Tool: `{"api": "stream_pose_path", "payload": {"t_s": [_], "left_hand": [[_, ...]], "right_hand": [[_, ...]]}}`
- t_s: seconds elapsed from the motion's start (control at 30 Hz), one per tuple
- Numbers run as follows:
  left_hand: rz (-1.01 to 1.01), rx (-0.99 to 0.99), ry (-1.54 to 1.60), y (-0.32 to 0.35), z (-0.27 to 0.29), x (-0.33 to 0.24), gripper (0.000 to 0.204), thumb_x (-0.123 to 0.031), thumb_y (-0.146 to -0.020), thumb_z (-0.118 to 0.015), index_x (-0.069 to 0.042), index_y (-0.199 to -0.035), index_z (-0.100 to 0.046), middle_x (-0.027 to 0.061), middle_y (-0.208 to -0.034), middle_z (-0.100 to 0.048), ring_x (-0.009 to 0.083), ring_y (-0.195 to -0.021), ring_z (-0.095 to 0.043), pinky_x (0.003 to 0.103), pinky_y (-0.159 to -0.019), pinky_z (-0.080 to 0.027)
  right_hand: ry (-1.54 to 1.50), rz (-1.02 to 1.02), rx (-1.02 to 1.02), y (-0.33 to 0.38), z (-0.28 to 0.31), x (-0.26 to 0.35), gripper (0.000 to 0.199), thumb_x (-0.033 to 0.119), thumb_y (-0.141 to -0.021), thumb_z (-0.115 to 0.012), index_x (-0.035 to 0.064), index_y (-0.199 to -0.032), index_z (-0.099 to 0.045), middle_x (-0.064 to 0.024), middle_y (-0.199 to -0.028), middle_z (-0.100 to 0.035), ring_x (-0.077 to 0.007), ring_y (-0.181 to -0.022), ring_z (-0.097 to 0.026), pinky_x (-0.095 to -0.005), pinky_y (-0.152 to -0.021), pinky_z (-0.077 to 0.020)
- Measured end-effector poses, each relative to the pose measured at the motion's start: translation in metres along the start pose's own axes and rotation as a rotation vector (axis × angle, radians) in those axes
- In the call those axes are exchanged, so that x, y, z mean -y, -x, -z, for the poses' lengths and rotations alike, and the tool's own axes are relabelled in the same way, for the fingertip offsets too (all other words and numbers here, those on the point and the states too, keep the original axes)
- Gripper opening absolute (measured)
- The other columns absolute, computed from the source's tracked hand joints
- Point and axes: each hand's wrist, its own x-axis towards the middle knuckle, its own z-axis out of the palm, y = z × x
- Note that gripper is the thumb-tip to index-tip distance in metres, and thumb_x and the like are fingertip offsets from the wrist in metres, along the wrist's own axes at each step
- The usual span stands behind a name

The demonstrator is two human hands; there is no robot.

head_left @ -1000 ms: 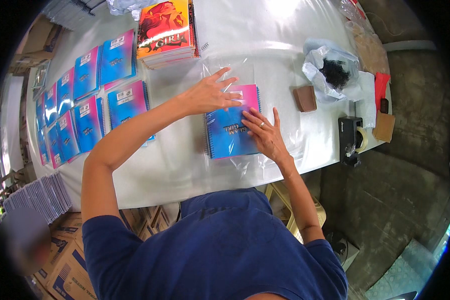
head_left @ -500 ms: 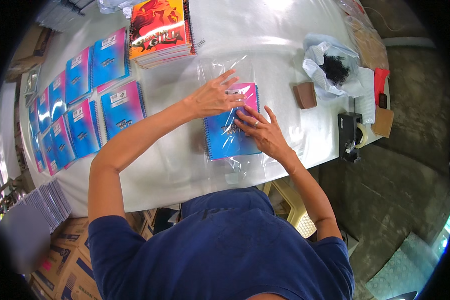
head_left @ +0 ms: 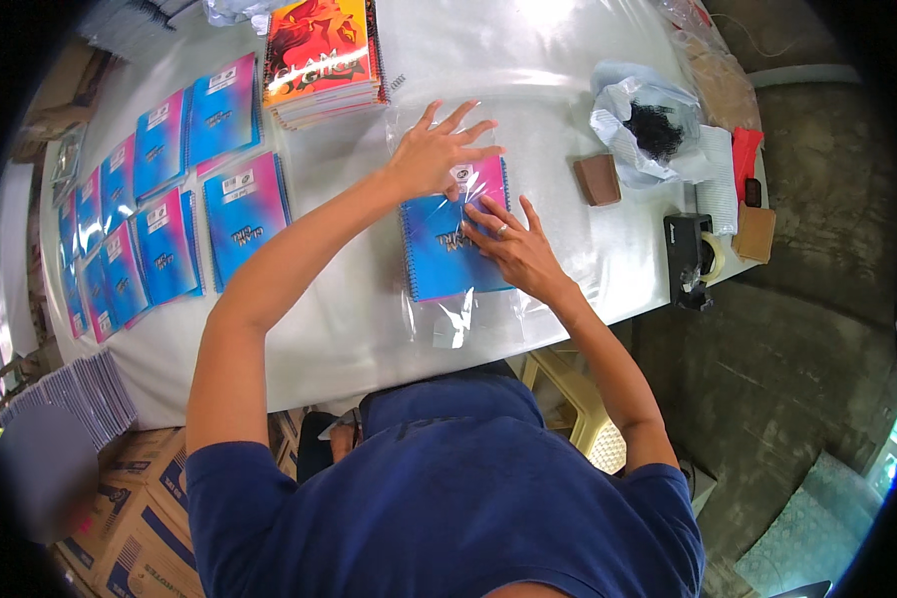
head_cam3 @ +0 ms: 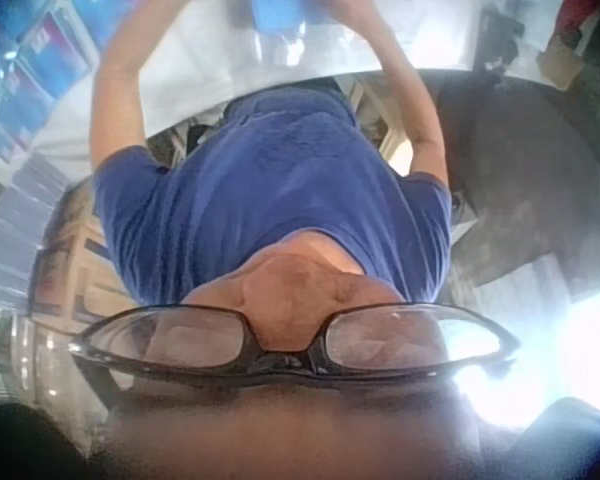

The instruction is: The person organizes spiral notebooks on a table, stacks them into a small pile, and places the stack into a plastic bag, sealing it with tape.

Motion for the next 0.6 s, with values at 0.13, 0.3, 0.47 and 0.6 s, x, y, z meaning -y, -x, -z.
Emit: {"api": "stream_pose_path", "payload": {"t_s": [0.13,0.3,0.47,0.6], "left_hand": [[0.16,0.129,0.001,-0.011,0.004,-0.014,0.108,-0.019,-0.045,-0.086,-0.037,-0.14,-0.038,-0.002,-0.152,-0.028,0.027,-0.143,-0.015,0.059,-0.111,-0.021],[0.251,0.212,-0.092,-0.029,-0.003,-0.029,0.121,-0.015,-0.041,-0.088,-0.036,-0.144,-0.03,0.0011,-0.155,-0.02,0.0288,-0.145,-0.009,0.061,-0.111,-0.019],[0.34,0.378,-0.214,-0.043,0.006,-0.042,0.129,-0.014,-0.038,-0.088,-0.035,-0.147,-0.022,0.0014,-0.157,-0.014,0.0305,-0.145,-0.006,0.061,-0.111,-0.017],[0.394,0.354,-0.327,-0.03,0.01,-0.044,0.127,-0.015,-0.042,-0.089,-0.035,-0.148,-0.022,0.0007,-0.157,-0.011,0.0299,-0.145,-0.006,0.059,-0.112,-0.016]], "right_hand": [[0.0,0.04,-0.061,0.009,-0.012,-0.001,0.046,0.009,-0.081,-0.059,0.0205,-0.125,-0.059,0.002,-0.143,-0.042,-0.0196,-0.138,-0.031,-0.0573,-0.112,-0.0149],[0.024,0.201,0.003,0.074,-0.035,0.031,0.04,0.012,-0.084,-0.058,0.0241,-0.122,-0.06,0.0028,-0.147,-0.039,-0.0193,-0.14,-0.028,-0.0573,-0.113,-0.0093],[-0.522,-0.027,0.206,0.201,0.012,0.001,0.026,0.019,-0.082,-0.064,0.0177,-0.108,-0.068,-0.0007,-0.142,-0.046,-0.0186,-0.137,-0.033,-0.0538,-0.115,-0.0104],[-0.524,-0.655,-0.453,0.31,0.09,-0.162,0.007,0.002,-0.076,-0.066,0.002,-0.083,-0.069,-0.0082,-0.093,-0.07,-0.0172,-0.086,-0.065,-0.0295,-0.08,-0.0495]]}}
